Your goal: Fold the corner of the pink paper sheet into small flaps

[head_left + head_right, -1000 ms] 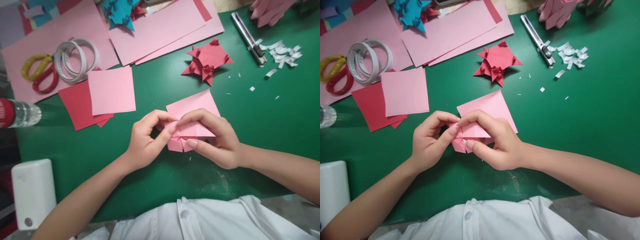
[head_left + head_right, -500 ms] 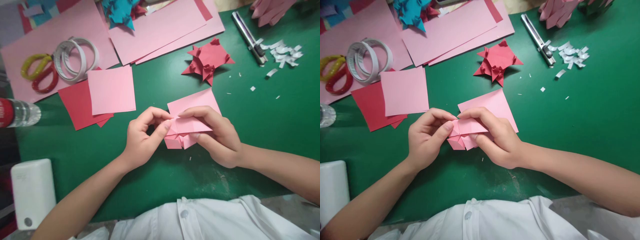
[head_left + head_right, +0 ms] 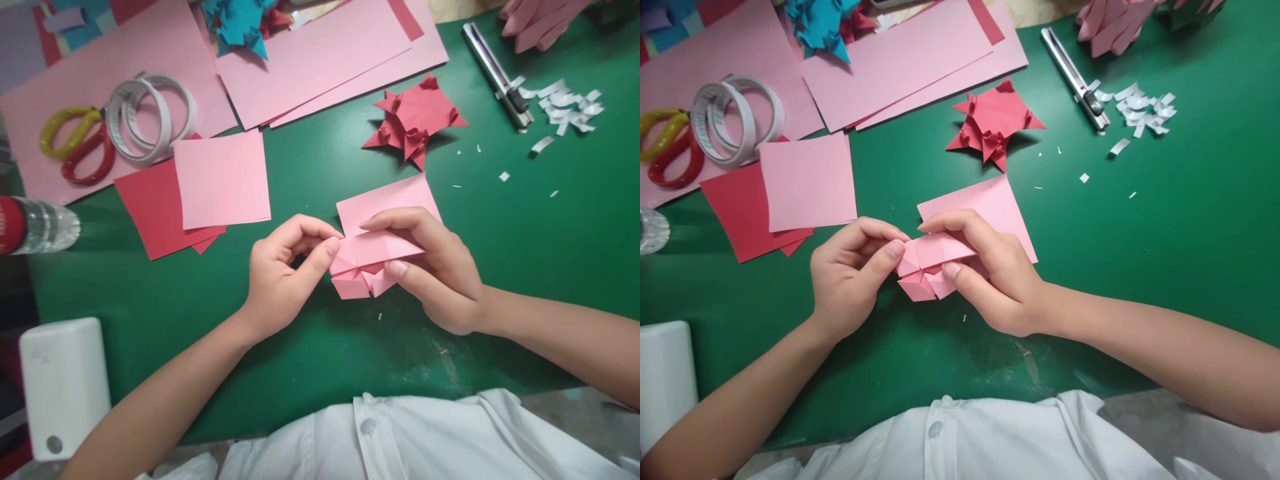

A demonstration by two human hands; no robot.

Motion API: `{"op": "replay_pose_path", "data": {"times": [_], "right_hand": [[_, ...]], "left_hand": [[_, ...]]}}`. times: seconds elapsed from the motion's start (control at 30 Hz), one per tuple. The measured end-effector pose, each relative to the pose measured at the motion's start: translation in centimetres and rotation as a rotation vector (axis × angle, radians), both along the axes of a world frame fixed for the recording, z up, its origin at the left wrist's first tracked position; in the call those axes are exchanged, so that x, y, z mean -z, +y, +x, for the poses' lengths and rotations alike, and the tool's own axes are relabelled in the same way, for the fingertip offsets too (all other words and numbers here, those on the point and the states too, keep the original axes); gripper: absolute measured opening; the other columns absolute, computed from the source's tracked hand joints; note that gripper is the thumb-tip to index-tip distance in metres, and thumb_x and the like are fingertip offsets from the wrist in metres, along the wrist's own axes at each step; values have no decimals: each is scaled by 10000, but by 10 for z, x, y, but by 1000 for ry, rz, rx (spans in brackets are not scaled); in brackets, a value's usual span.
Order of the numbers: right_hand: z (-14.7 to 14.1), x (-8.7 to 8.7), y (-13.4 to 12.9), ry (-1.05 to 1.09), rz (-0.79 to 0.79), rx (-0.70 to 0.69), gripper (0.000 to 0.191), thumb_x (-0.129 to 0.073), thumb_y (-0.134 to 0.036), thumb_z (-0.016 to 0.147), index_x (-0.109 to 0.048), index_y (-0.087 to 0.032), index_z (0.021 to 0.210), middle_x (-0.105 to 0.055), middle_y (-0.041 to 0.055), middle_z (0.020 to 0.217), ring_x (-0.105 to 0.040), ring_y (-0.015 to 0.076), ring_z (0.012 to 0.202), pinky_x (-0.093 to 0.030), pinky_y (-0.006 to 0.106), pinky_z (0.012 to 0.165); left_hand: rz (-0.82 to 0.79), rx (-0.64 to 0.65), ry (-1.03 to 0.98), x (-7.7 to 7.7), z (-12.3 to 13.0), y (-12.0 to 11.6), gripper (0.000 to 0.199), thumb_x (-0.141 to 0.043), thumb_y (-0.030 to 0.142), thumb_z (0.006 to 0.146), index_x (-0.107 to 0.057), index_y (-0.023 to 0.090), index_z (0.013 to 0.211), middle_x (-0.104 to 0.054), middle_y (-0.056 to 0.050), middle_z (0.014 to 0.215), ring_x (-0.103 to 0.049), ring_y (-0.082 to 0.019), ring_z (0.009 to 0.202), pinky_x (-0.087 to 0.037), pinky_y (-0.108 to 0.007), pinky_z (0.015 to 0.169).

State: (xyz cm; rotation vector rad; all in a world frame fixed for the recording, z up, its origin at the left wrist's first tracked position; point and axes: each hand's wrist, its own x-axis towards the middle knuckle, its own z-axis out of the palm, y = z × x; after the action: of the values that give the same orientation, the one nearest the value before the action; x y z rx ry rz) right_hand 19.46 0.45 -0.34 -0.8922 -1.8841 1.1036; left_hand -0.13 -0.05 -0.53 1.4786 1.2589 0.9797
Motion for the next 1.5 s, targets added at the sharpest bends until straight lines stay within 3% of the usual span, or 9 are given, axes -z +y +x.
{"op": "replay_pose_path", "data": {"times": [0.67,0.83,0.93,1.1,1.37,1.5], "right_hand": [[-1,0,0,-60,28,4,386,-396,-48,806,-486,-187,1154,-596,51,1093,-594,147,986,-502,255,813],[-4,3,-3,-30,-46,61,344,-386,-13,779,-439,-191,1068,-585,22,932,-612,104,760,-500,221,615],[-5,5,-4,-80,-7,48,320,-384,6,764,-419,-211,996,-550,-23,790,-560,76,604,-460,195,512],[-5,8,-4,-168,79,29,297,-395,3,795,-409,-223,987,-561,-25,775,-528,52,519,-412,164,439],[-6,9,-5,-180,117,94,236,-433,-22,818,-441,-216,952,-607,-16,758,-583,76,584,-448,171,487],[-5,7,-2,-208,198,90,183,-443,-37,796,-477,-195,883,-601,19,746,-572,124,665,-463,239,563]], "left_hand": [[-13,6,21,-2,0,0,69,-600,240,853,-641,195,821,-659,26,701,-599,-83,602,-477,-170,552],[-31,147,44,-5,1,0,50,-620,214,824,-659,186,811,-686,25,685,-595,-83,551,-466,-171,517],[-11,180,95,-6,2,0,78,-620,192,820,-669,180,760,-684,34,668,-577,-66,525,-454,-159,514],[-27,203,150,-9,5,0,46,-644,193,806,-689,198,800,-703,39,708,-615,-83,588,-485,-173,591],[-71,217,68,-7,2,-2,103,-579,262,855,-649,198,898,-699,7,768,-654,-119,679,-503,-214,627],[-6,268,60,-4,0,-5,264,-652,267,780,-581,200,1025,-683,-9,820,-660,-149,753,-518,-254,697]]}}
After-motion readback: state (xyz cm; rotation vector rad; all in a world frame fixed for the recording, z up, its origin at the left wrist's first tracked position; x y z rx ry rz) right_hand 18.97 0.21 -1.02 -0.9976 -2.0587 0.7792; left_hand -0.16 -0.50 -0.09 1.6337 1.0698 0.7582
